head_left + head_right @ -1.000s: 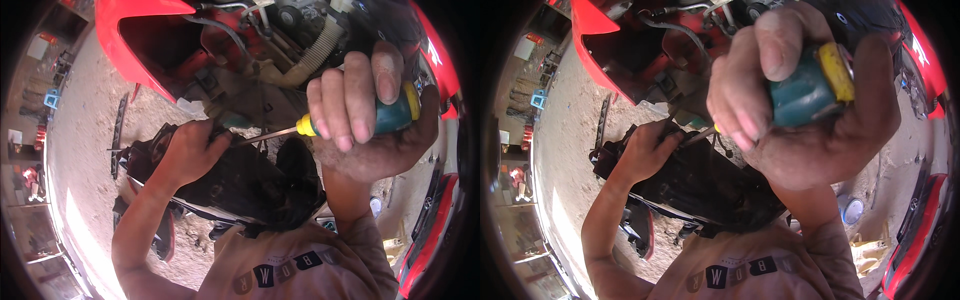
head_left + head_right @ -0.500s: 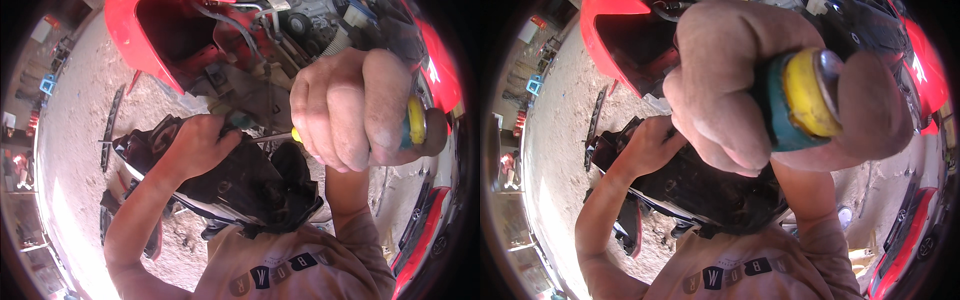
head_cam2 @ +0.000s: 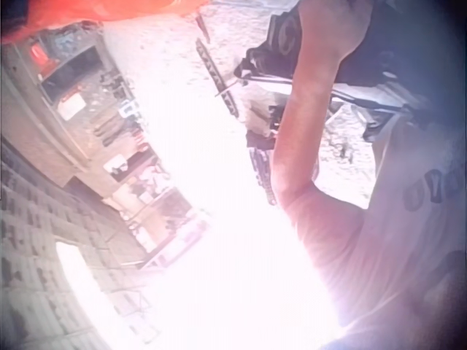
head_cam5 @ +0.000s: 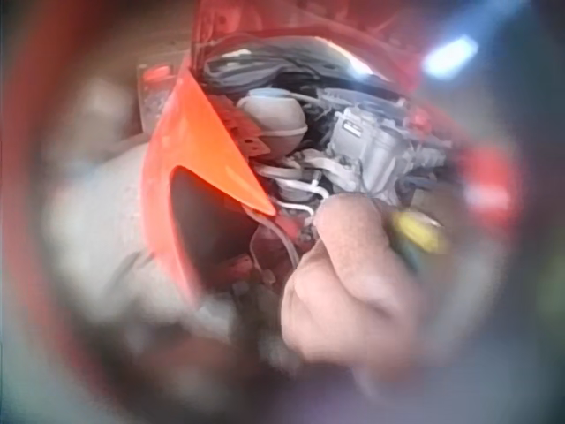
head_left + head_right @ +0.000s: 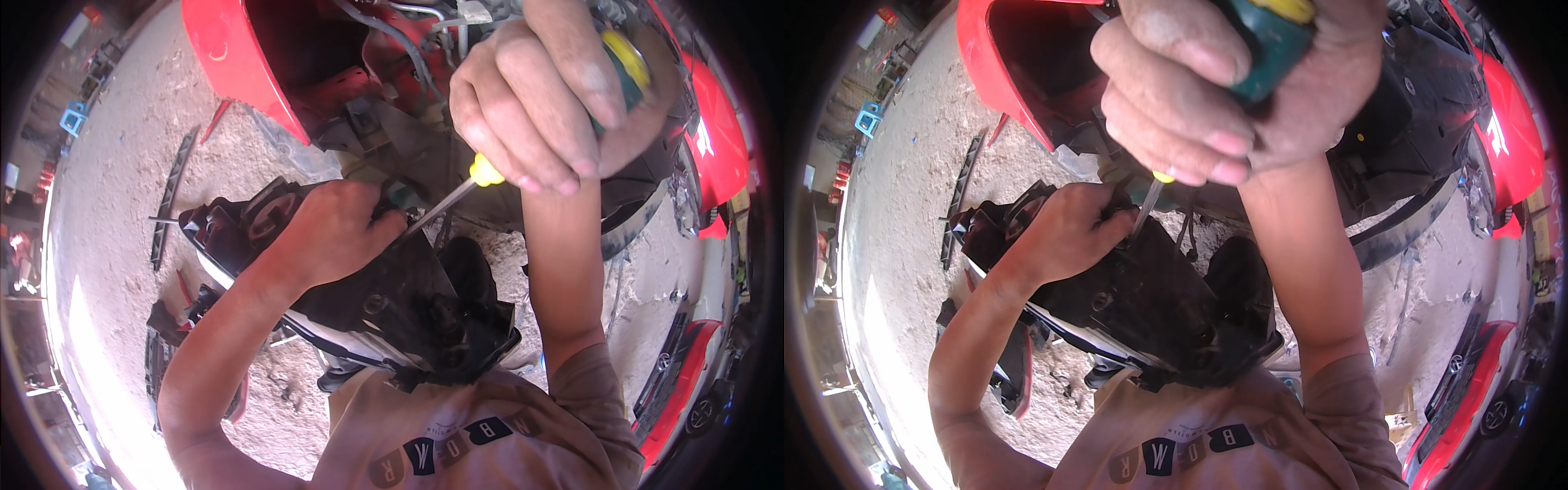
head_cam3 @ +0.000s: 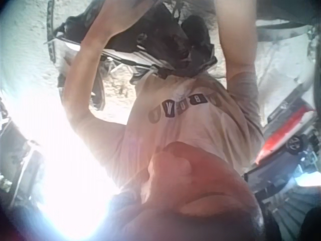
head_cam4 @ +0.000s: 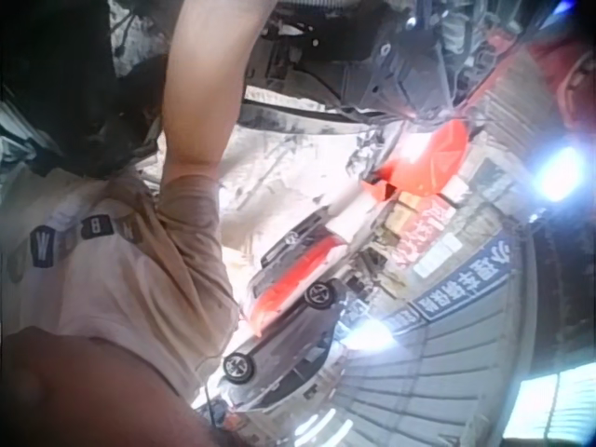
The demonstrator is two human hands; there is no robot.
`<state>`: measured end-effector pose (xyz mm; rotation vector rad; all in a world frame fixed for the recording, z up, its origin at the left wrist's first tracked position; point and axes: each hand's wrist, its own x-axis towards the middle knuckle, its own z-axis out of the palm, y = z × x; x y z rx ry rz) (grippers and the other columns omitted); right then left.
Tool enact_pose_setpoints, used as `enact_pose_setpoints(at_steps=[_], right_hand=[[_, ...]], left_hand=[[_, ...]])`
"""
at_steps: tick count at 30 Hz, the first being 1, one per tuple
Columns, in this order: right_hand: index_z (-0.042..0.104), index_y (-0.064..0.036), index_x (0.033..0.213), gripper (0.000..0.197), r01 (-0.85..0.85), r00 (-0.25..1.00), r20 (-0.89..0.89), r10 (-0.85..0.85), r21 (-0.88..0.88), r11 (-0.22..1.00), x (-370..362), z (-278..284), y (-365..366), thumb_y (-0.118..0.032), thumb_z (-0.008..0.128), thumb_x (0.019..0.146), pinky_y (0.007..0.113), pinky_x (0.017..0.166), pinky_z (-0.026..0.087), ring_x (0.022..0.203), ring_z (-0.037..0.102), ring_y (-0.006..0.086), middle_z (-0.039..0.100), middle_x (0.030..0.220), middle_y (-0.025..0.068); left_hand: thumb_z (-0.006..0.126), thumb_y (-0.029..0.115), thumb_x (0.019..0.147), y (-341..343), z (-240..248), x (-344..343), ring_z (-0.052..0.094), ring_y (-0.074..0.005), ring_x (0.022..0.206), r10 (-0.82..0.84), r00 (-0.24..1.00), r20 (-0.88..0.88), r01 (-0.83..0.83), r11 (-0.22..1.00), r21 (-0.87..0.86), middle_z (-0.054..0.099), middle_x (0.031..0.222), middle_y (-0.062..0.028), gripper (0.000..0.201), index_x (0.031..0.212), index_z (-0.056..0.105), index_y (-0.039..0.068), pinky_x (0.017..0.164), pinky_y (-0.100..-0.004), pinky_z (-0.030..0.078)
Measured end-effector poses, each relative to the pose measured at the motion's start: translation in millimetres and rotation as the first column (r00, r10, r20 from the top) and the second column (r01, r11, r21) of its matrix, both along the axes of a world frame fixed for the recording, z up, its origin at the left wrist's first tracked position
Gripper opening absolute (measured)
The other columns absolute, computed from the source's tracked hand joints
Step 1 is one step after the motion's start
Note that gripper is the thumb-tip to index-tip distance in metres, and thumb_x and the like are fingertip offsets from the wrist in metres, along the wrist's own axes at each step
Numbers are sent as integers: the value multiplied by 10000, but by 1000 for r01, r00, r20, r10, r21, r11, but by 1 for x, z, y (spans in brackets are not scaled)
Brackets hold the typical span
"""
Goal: The person removes a black plastic cover from the front of a red car using a screwdriver and socket wrench. They then remove a headlight assembly and place it on the ground. The person continues to work on the front end, removing additional parts and placing them on the ground.
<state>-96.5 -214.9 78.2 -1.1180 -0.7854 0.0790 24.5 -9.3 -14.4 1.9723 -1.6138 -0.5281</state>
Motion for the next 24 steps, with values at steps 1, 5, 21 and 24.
enact_pose_setpoints(at_steps=[1, 5, 21, 24], right_hand=[[491, -88, 823, 502, 22, 997, -71, -20, 33, 999, 1, -1, 1, -586, 489, 881, 358, 584, 366, 561, 447, 192, 454, 649, 57], [471, -94, 710, 546, 258, 955, -181, -235, 113, 960, -3, 15, 25, -610, 445, 889, 349, 554, 324, 519, 395, 201, 395, 598, 59], [477, -154, 760, 389, 669, 719, 139, -681, 126, 732, -76, -18, 71, -407, 362, 1033, 266, 546, 481, 494, 520, 100, 546, 657, -15], [491, -133, 692, 466, 713, 618, 165, -769, 296, 636, -85, -35, 85, -463, 418, 1012, 277, 453, 444, 455, 512, 129, 562, 619, 7]], left_hand=[[669, 221, 849, 1, -1, 1, 625, -444, 757, -2, 1000, -1, 2, 1000, -11, 613, 733, -275, 290, 789, 613, -57, 672, -492, 478], [667, 225, 853, 0, -1, 5, 628, -440, 765, -19, 1000, -19, 20, 1000, 11, 617, 734, -273, 293, 790, 617, -57, 683, -489, 483], [645, 268, 855, -2, 2, 8, 637, -423, 807, 14, 998, -63, -6, 991, 134, 638, 792, -265, 322, 910, 648, -49, 735, -467, 498], [640, 260, 843, 1, 8, 6, 629, -448, 842, 41, 995, -86, -29, 990, 139, 639, 804, -273, 308, 898, 635, -44, 747, -485, 498]])
